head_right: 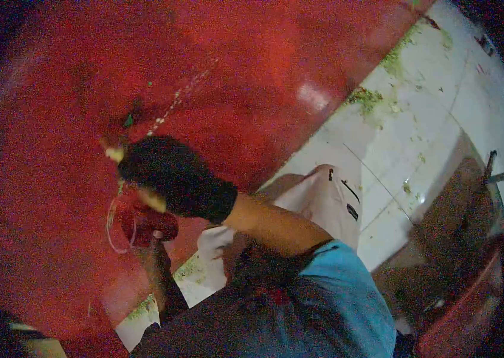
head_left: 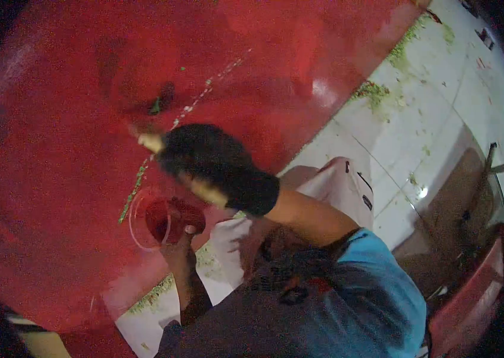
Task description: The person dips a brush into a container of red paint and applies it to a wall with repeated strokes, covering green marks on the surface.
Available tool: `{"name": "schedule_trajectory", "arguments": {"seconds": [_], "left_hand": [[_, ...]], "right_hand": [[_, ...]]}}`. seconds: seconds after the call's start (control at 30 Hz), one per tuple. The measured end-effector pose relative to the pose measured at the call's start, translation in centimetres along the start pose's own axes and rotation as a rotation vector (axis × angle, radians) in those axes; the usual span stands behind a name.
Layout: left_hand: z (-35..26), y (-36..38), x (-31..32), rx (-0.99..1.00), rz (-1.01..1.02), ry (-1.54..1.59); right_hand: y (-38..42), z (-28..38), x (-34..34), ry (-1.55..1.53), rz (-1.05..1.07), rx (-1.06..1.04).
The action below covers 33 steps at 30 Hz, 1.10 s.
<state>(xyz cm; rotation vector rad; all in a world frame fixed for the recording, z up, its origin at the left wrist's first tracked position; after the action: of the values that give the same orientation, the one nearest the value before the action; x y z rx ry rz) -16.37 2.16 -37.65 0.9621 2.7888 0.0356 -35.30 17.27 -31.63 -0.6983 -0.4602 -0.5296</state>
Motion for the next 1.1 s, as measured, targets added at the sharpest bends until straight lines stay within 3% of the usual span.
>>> {"name": "schedule_trajectory", "arguments": {"seconds": [0.07,0.2,0.23,0.3,0.33,0.4,0.43,0.5,0.53,0.6,0.63,0.73,0.77,0.83,0.87,0.93,0.97,1.03,1.07,1.1], "left_hand": [[-0.6,0.3,-0.3,-0.009,-0.002,-0.074],[-1.2,0.8,0.1,0.025,-0.026,-0.208],[0.1,-0.1,-0.7,0.021,-0.032,-0.204],[3.8,-3.2,-2.7,0.03,0.088,-0.746],[2.2,-2.0,-1.6,0.028,0.083,-0.741],[-2.4,1.1,1.7,-0.028,-0.013,-0.441],[-2.2,1.1,1.6,-0.033,-0.022,-0.434],[-2.0,1.2,1.4,-0.048,-0.014,-0.411],[-2.0,1.2,1.5,-0.05,-0.007,-0.398],[-2.0,1.3,1.8,-0.051,0.008,-0.372],[-1.9,1.3,1.8,-0.054,0.019,-0.361],[-1.8,1.1,1.9,-0.058,0.056,-0.339],[-1.7,0.8,2.0,-0.056,0.07,-0.331],[-1.6,0.3,2.0,-0.055,0.092,-0.314],[-1.5,0.3,1.9,-0.06,0.099,-0.307],[-1.1,0.4,1.7,-0.07,0.111,-0.292],[-1.0,0.4,1.7,-0.072,0.116,-0.281],[-0.3,0.2,1.6,-0.075,0.113,-0.262],[0.5,-0.1,1.5,-0.026,0.109,-0.268],[0.5,-0.1,1.6,0.022,0.106,-0.277]], "right_hand": [[-1.3,-0.7,-2.1,0.89,-0.344,-1.165],[-0.3,2.1,-3.8,1.095,-0.553,-1.071],[0.5,2.6,-2.7,0.703,-0.421,-0.694],[1.7,2.7,-0.5,-0.07,-0.136,0.061],[1.5,1.0,-0.7,-0.068,-0.13,0.065],[0.9,-1.8,-0.9,1.051,-0.078,-1.073],[1.0,-1.9,-1.6,1.045,-0.067,-1.07],[0.9,-0.7,-4.0,0.955,-0.23,-0.712],[0.6,-0.5,-4.4,0.956,-0.222,-0.712],[0.4,0.3,-4.6,1.168,-0.49,-0.953],[0.9,0.4,-4.0,1.17,-0.486,-0.952],[2.4,0.2,-0.3,0.269,-0.317,0.057],[2.0,-0.9,-0.6,0.272,-0.318,0.054],[1.4,-3.1,-1.5,1.105,0.037,-1.019],[1.3,-2.5,-2.0,1.101,0.04,-1.015],[1.4,-0.6,-3.9,0.942,-0.189,-0.744],[1.2,-0.7,-3.9,0.94,-0.182,-0.742],[0.9,-0.8,-4.0,0.948,-0.4,-0.873],[1.0,-1.0,-3.4,0.945,-0.392,-0.872],[1.1,-1.3,-2.3,0.956,-0.198,-0.902]]}}
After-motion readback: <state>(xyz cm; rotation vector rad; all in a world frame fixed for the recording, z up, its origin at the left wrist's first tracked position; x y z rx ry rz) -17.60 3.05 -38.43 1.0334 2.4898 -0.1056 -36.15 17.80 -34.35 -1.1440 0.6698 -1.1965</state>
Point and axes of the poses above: each hand's wrist, its own y-axis away from the middle knuckle, its own x-axis out of the palm, z = x × y, the point moved 1 cm from there along -y, towards the middle knuckle, and after that the axes turned 11 degrees about -x, right-handed, at the moved point
